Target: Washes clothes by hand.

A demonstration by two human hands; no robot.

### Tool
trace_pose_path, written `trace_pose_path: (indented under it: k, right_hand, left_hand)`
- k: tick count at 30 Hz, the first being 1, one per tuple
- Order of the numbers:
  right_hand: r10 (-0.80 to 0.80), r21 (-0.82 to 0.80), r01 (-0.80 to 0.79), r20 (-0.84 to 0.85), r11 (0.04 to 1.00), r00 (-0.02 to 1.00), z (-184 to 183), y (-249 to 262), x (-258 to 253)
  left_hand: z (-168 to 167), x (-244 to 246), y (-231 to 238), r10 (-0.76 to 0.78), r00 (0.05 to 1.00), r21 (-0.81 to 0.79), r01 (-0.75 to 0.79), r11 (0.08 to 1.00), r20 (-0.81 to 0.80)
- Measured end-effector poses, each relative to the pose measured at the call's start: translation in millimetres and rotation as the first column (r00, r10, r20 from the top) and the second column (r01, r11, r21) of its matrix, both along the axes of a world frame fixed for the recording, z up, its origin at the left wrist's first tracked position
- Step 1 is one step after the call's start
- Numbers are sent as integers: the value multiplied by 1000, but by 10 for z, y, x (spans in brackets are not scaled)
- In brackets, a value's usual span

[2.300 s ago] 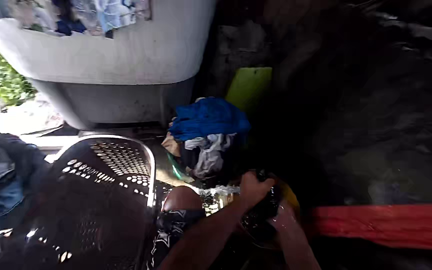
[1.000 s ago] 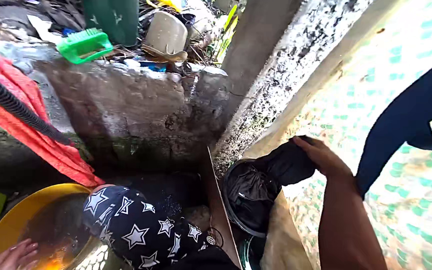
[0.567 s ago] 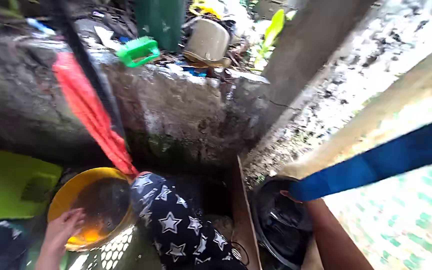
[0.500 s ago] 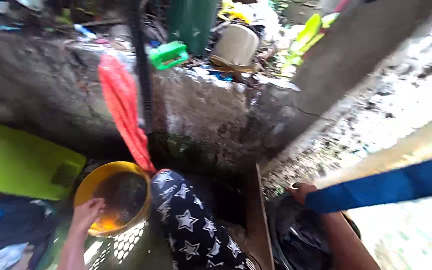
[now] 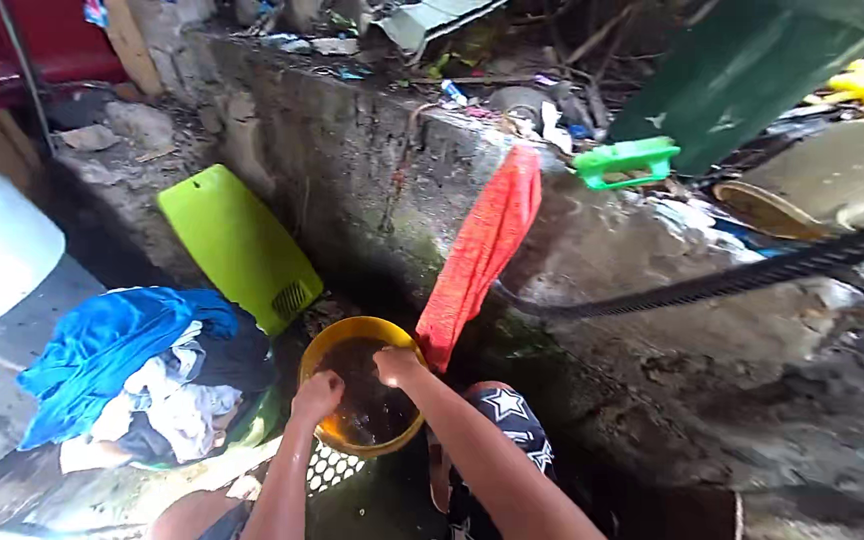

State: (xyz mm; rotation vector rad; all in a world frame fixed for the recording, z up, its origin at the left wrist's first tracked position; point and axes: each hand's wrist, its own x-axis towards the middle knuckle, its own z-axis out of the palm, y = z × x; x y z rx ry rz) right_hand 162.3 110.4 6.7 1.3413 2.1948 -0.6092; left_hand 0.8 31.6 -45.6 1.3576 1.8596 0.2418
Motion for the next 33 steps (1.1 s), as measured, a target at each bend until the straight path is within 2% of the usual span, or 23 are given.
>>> trace_pose_path:
  k: [3,5,7,9,11,13,14,16,17,19,21,23,25,26,29,33]
  right_hand:
    - [-228,-48,235,126,971,966,-498,-53,-85]
    - [-262,-45,272,162,961,951,-903,-156,-13]
    - [-188,-95,210,199,973,962,-1185,-280,74]
    - [-53,-235,104,211,967,976,-1269,-264,109]
    - [-7,-301,31,79,953,997,-1280,-51,93]
    - [-68,-252,23,-173,968,983,-920,95,-6]
    - [-104,-219,35,-314,975,944,-541,111,-79]
    - [-178,-206,68,-584,976,792,389,73,-165]
    - [-188,-193,77,-665,978,722,848,62,-174]
    - [-56,-15,69,-765,997,642,1461,123,-143]
    - [93,192,95,-779,977,620,1656,232,-127]
    - [97,266,127,-691,955,717,1392,304,-147]
    - [18,168,68,-463,983,886,766,341,-157]
    - [9,92,24,-347,995,938,417,338,-147]
    - [-15,-34,11,-137,999,991,-346,292,-200]
    - [-36,-1,36,-89,999,995,-743,343,-466]
  left_hand:
    - [85,-15,6,5,1000,-17,-5,1000,6]
    - [152,-25,15,6,1000,-30,-6,1000,9]
    - [153,-27,21,5,1000,-35,-4,999,20]
    - [94,-14,43,-1,999,-36,3,999,39]
    - [15,26,83,-3,997,-26,5,1000,75]
    - [-57,86,101,21,992,-4,-20,1000,125]
    - [-80,117,103,40,990,11,-42,999,138]
    - [-100,165,97,65,986,48,-72,996,151]
    - [-105,178,110,44,990,23,-48,999,138]
    - [-191,195,106,11,995,-38,-7,999,101]
    - [-273,187,89,-15,998,-101,21,995,59]
    - [-321,196,69,-63,998,-146,66,987,23]
    - [-325,248,33,-137,989,-177,125,976,-54]
    - [-317,295,-10,-146,985,-169,129,977,-95]
    - [-336,390,-145,-193,956,-172,157,973,-220]
    - [-329,533,-187,-340,915,-343,255,904,-216]
